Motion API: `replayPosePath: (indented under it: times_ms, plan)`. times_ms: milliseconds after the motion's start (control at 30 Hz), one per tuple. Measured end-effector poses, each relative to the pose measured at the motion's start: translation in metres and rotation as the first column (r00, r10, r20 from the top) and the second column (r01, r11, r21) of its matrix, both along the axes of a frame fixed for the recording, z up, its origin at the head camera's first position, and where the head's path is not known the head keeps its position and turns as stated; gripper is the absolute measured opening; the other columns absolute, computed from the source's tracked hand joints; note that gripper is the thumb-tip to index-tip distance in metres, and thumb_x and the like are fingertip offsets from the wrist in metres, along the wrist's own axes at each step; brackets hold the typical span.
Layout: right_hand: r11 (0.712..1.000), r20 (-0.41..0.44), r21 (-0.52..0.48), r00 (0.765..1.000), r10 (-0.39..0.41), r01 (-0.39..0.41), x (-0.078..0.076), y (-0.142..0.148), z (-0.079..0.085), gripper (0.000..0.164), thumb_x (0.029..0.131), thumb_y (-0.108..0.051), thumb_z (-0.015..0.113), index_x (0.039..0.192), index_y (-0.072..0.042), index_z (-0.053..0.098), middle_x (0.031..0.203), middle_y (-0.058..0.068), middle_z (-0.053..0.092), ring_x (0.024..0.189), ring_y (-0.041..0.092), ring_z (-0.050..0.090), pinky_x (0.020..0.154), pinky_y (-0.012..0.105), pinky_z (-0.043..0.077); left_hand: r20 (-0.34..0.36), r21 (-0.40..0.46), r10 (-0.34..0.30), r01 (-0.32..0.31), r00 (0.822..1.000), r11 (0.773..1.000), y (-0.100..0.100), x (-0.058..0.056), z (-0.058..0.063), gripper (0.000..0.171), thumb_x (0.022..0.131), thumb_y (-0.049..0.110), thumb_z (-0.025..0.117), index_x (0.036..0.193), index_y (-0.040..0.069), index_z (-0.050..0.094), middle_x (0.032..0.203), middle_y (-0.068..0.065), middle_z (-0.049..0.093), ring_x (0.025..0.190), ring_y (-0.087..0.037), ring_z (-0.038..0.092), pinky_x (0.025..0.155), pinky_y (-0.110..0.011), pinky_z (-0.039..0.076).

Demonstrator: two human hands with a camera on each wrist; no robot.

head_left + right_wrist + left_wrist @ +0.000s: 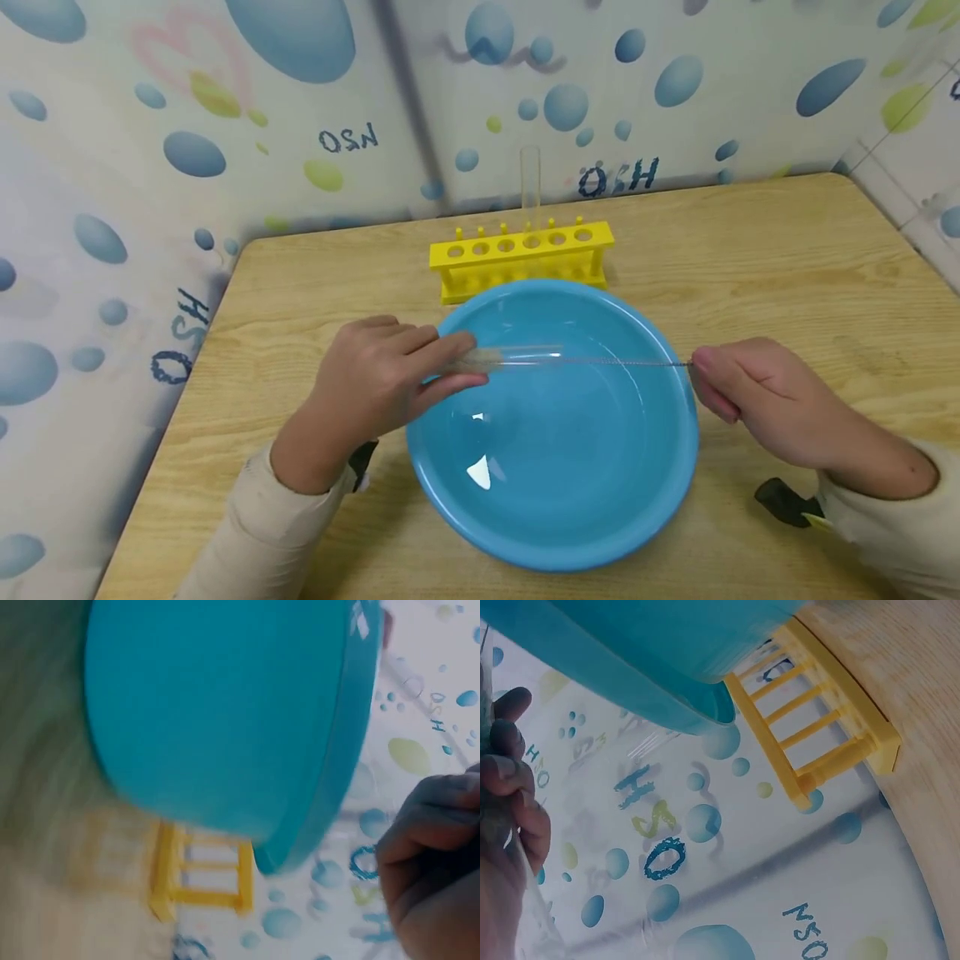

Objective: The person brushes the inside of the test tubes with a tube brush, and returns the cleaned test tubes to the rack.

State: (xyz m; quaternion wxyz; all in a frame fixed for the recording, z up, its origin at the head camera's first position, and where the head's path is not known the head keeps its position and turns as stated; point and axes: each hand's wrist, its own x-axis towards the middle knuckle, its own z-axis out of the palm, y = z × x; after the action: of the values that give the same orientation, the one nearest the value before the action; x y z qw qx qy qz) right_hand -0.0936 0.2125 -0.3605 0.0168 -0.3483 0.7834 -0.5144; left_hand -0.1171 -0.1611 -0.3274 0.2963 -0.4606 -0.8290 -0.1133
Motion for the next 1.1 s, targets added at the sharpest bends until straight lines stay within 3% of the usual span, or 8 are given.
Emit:
replayPosePath:
  times_ms: [100, 200, 400, 567, 700, 800, 933, 1100]
  plan:
    - [1.0, -0.234, -0.004, 0.972, -0.022, 0.021, -0.002, 0.002, -0.003, 0.046, 0.1, 0.012, 0.037, 0.065, -0.017, 0.044, 0.057, -0.008, 0.039, 0.052, -0.005, 0.033, 0.048, 0.012, 0.028, 0.081, 0.01, -0.037, 0.037, 0.996, 0.999, -0.001, 0.0, -0.001, 0.041, 0.099, 0.05, 0.056, 0.096, 0.012, 0.072, 0.058, 0.004, 0.057, 0.044, -0.007, 0.036, 0.042, -0.017, 0.031]
    - [0.999, -0.292, -0.026, 0.956, -0.035, 0.028, -0.004, 0.004, -0.005, 0.045, 0.099, 0.013, 0.037, 0.065, -0.016, 0.044, 0.058, -0.009, 0.039, 0.053, -0.006, 0.032, 0.047, 0.011, 0.026, 0.158, -0.006, -0.039, 0.04, 0.987, 0.999, -0.001, -0.001, -0.002, 0.045, 0.101, 0.051, 0.052, 0.096, 0.011, 0.072, 0.06, 0.004, 0.061, 0.045, -0.007, 0.042, 0.044, -0.017, 0.034]
    - [0.998, 0.096, 0.007, 0.993, -0.064, 0.063, -0.003, 0.001, 0.0, 0.05, 0.107, 0.003, 0.028, 0.06, -0.014, 0.039, 0.053, 0.0, 0.034, 0.046, 0.011, 0.033, 0.046, 0.024, 0.03, 0.117, -0.035, 0.016, -0.012, 0.993, 0.999, -0.003, -0.002, -0.002, 0.045, 0.102, 0.052, 0.049, 0.095, 0.012, 0.07, 0.057, 0.004, 0.054, 0.044, -0.008, 0.036, 0.042, -0.018, 0.029]
    - [0.993, 0.361, -0.116, 0.932, 0.047, -0.005, -0.008, 0.003, -0.002, 0.05, 0.111, -0.008, 0.022, 0.062, -0.007, 0.032, 0.052, 0.007, 0.029, 0.042, 0.02, 0.031, 0.045, 0.031, 0.028, -0.017, -0.023, 0.045, -0.045, 0.999, 0.999, -0.002, -0.003, -0.001, 0.03, 0.091, 0.044, 0.071, 0.098, 0.014, 0.074, 0.058, 0.003, 0.054, 0.043, -0.01, 0.036, 0.043, -0.021, 0.031]
    - [0.969, 0.424, -0.241, 0.892, 0.159, -0.058, -0.014, 0.007, -0.005, 0.048, 0.111, -0.006, 0.018, 0.065, -0.005, 0.03, 0.053, 0.008, 0.028, 0.041, 0.021, 0.03, 0.044, 0.033, 0.026, -0.061, -0.012, 0.051, -0.052, 0.997, 0.999, 0.0, -0.003, 0.0, 0.033, 0.081, 0.038, 0.082, 0.103, 0.014, 0.076, 0.062, 0.001, 0.06, 0.043, -0.012, 0.042, 0.043, -0.023, 0.036]
    - [0.973, 0.347, -0.224, 0.929, 0.131, -0.053, -0.013, 0.008, -0.005, 0.048, 0.109, -0.001, 0.019, 0.064, -0.007, 0.034, 0.054, 0.007, 0.031, 0.043, 0.02, 0.032, 0.045, 0.031, 0.027, -0.031, -0.005, 0.038, -0.039, 0.999, 0.999, -0.002, -0.003, -0.001, 0.031, 0.089, 0.042, 0.074, 0.104, 0.014, 0.074, 0.059, 0.002, 0.057, 0.043, -0.011, 0.037, 0.042, -0.021, 0.033]
    - [0.983, 0.108, -0.183, 0.994, 0.031, -0.011, -0.011, 0.008, -0.005, 0.048, 0.104, 0.009, 0.025, 0.063, -0.009, 0.039, 0.056, 0.002, 0.034, 0.048, 0.012, 0.033, 0.046, 0.025, 0.026, 0.062, -0.021, 0.02, -0.019, 0.998, 1.0, -0.003, -0.003, -0.003, 0.038, 0.101, 0.048, 0.054, 0.101, 0.013, 0.07, 0.057, 0.004, 0.053, 0.044, -0.008, 0.034, 0.042, -0.019, 0.029]
    - [0.967, -0.094, -0.251, 0.995, 0.024, -0.047, -0.014, 0.007, -0.01, 0.047, 0.1, 0.017, 0.027, 0.062, -0.009, 0.04, 0.057, -0.002, 0.034, 0.05, 0.004, 0.031, 0.047, 0.019, 0.024, 0.183, -0.075, 0.042, -0.029, 0.982, 0.997, -0.004, -0.002, -0.004, 0.04, 0.103, 0.049, 0.049, 0.097, 0.012, 0.064, 0.058, 0.007, 0.052, 0.046, -0.007, 0.039, 0.044, -0.017, 0.029]
